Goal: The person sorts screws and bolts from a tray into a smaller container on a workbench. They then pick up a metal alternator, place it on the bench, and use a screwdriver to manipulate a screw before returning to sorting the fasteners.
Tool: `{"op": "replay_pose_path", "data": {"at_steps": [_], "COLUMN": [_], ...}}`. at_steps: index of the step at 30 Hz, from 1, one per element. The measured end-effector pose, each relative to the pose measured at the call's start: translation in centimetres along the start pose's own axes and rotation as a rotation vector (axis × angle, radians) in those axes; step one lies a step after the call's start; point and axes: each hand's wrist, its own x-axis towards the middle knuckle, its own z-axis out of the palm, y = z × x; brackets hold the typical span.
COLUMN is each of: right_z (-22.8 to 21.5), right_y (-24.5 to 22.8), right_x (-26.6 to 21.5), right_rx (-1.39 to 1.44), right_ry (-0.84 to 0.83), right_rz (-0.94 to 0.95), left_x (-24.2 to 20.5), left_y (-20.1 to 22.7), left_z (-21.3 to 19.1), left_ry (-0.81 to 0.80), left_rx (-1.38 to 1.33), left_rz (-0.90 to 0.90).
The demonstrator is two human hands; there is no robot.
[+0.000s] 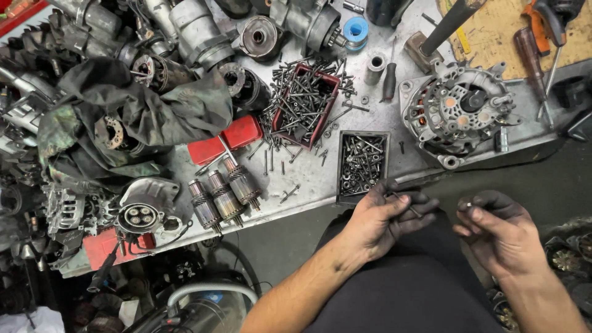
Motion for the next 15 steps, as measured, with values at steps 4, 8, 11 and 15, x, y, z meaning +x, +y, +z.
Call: {"op": "replay_pose_path", "data": {"at_steps": [4,8,11,15], "right_z": [0.7,3.7,5.8,6.1], "right_y": [0.4,-0.8,-1.9,-1.7], "right_x": [-0.7,-1.9,-2.5,-2.7], "right_rx": [-0.143,-0.668,-0.952,-1.001], "right_ry": [0.096,0.042,-0.012,-0.051], "right_rz": [-0.064,-0.348,-0.486,-0.523], "left_x": [-0.3,-0.6,-0.6,-0.8], "left_y": [-0.2,-0.1,-0.2,-0.4], "left_z": [-0.2,0.6,1.3,1.6], "left_ry": [-0.025,-0.037,-0.056,-0.055], "left_rx": [0.082,0.296,0.363,0.413], "left_rz": [0.012,0.027,0.028,0.044]}}
